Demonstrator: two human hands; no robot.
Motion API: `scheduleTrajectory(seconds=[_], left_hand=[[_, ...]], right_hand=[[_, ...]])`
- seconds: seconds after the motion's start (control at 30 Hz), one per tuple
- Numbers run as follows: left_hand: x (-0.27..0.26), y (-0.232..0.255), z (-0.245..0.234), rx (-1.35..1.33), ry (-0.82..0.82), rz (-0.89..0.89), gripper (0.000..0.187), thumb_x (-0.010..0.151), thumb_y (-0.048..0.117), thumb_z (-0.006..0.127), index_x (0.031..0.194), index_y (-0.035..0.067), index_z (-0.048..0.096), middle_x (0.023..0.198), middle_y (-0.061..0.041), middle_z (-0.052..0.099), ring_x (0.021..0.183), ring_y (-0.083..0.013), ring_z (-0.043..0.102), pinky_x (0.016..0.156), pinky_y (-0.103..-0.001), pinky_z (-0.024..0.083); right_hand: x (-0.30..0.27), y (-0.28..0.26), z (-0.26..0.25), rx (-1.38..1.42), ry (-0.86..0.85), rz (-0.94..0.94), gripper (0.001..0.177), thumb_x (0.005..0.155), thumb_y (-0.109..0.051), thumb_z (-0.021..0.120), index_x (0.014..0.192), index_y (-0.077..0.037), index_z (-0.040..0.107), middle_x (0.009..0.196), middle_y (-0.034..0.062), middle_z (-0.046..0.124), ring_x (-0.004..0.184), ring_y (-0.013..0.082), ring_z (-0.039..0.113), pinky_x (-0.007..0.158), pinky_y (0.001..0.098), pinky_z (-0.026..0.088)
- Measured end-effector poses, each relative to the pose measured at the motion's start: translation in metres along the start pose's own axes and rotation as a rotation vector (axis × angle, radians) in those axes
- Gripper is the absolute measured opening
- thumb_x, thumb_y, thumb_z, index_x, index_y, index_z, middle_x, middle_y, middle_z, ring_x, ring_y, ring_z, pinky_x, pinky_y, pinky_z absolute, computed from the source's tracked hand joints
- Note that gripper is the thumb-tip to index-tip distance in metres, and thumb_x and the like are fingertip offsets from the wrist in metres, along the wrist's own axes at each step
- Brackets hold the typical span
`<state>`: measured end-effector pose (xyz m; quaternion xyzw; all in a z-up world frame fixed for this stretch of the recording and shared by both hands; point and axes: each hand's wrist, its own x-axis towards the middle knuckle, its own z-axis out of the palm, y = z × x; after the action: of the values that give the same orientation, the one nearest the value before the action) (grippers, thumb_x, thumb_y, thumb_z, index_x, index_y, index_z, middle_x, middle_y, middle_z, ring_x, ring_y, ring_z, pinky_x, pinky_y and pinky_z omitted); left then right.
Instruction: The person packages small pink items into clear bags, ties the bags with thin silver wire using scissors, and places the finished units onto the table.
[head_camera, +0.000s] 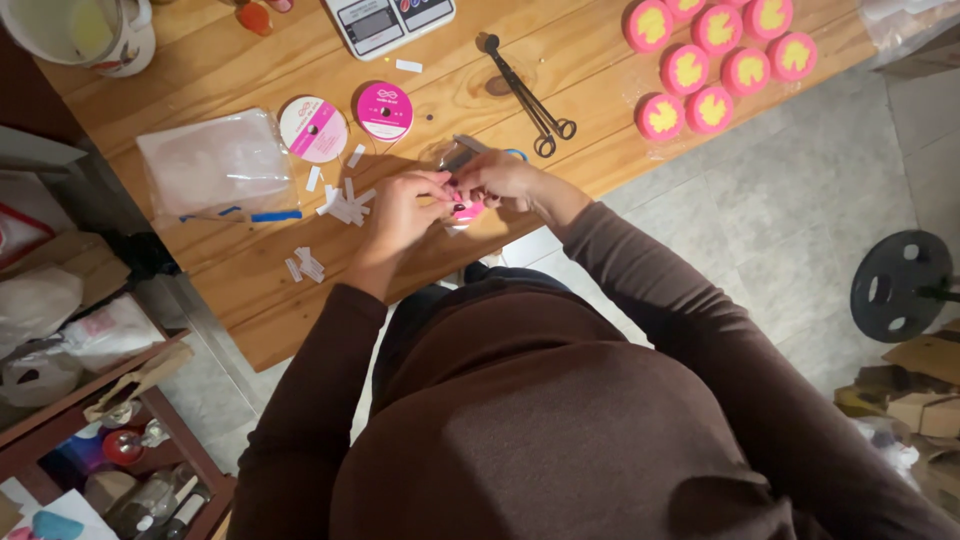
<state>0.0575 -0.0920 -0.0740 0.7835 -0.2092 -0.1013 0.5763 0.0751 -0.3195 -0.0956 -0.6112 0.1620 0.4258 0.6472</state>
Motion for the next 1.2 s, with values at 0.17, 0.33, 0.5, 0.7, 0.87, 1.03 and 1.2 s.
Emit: scheduleTrajectory(seconds=[0.17, 0.33, 0.5, 0.7, 0.87, 1.03, 1.2], left_hand=[[0.000, -0.012, 0.000, 0.070, -0.061, 0.085, 0.017, 0.073, 0.006, 0.086, 0.089, 0.004, 0.080, 0.117, -0.018, 0.075, 0.106, -0.0272, 0.073, 0.091, -0.035, 0.059], [0.003, -0.001, 0.000, 0.019, -0.061, 0.075, 0.022, 0.077, 0.010, 0.088, 0.090, 0.002, 0.071, 0.114, -0.016, 0.072, 0.100, -0.0253, 0.073, 0.086, -0.036, 0.059], [0.011, -0.016, 0.012, 0.038, -0.025, -0.002, 0.034, 0.079, 0.009, 0.084, 0.105, 0.001, 0.064, 0.103, -0.012, 0.073, 0.093, -0.0221, 0.074, 0.081, -0.035, 0.059], [0.013, -0.022, 0.021, 0.094, 0.036, -0.015, 0.033, 0.078, 0.000, 0.076, 0.109, 0.004, 0.067, 0.100, -0.012, 0.073, 0.087, -0.0227, 0.075, 0.079, -0.034, 0.061], [0.009, -0.007, 0.022, 0.228, 0.096, 0.028, 0.029, 0.080, 0.001, 0.074, 0.108, 0.007, 0.070, 0.097, -0.011, 0.073, 0.086, -0.0245, 0.075, 0.076, -0.037, 0.060], [0.003, -0.001, 0.027, 0.513, 0.186, 0.166, 0.030, 0.086, 0.009, 0.069, 0.115, 0.011, 0.070, 0.097, -0.011, 0.073, 0.086, -0.0298, 0.071, 0.072, -0.042, 0.056], [-0.001, 0.000, 0.028, 0.563, 0.227, 0.261, 0.029, 0.093, 0.008, 0.065, 0.122, 0.009, 0.066, 0.102, -0.014, 0.070, 0.091, -0.0324, 0.069, 0.075, -0.043, 0.057]], right_hand=[[-0.014, -0.018, 0.008, -0.183, 0.017, 0.019, 0.014, 0.087, -0.012, 0.074, 0.097, -0.003, 0.078, 0.069, -0.0001, 0.063, 0.056, 0.0075, 0.051, 0.047, 0.0244, 0.036], [0.000, -0.005, 0.010, -0.753, 0.269, -0.357, 0.015, 0.081, -0.024, 0.081, 0.088, -0.011, 0.082, 0.068, 0.0059, 0.073, 0.060, 0.0156, 0.067, 0.057, 0.0312, 0.052], [-0.005, 0.000, 0.021, -0.836, 0.418, -0.426, 0.020, 0.079, -0.029, 0.084, 0.082, -0.010, 0.079, 0.071, 0.0094, 0.074, 0.062, 0.0219, 0.070, 0.060, 0.0352, 0.054], [-0.007, 0.008, 0.025, -0.716, 0.500, -0.492, 0.015, 0.078, -0.023, 0.082, 0.083, -0.010, 0.079, 0.073, 0.0099, 0.075, 0.064, 0.0213, 0.073, 0.062, 0.0340, 0.057], [-0.017, 0.005, 0.032, -0.664, 0.576, -0.453, 0.016, 0.077, -0.023, 0.083, 0.084, -0.009, 0.080, 0.075, 0.0105, 0.076, 0.065, 0.0215, 0.074, 0.064, 0.0330, 0.058], [-0.010, 0.016, 0.029, -0.587, 0.563, -0.428, 0.019, 0.079, -0.024, 0.083, 0.085, -0.006, 0.080, 0.073, 0.0101, 0.076, 0.064, 0.0171, 0.072, 0.062, 0.0321, 0.056], [0.001, 0.031, 0.023, -0.464, 0.508, -0.415, 0.020, 0.083, -0.022, 0.081, 0.088, -0.003, 0.078, 0.072, 0.0080, 0.074, 0.063, 0.0124, 0.067, 0.060, 0.0309, 0.055]])
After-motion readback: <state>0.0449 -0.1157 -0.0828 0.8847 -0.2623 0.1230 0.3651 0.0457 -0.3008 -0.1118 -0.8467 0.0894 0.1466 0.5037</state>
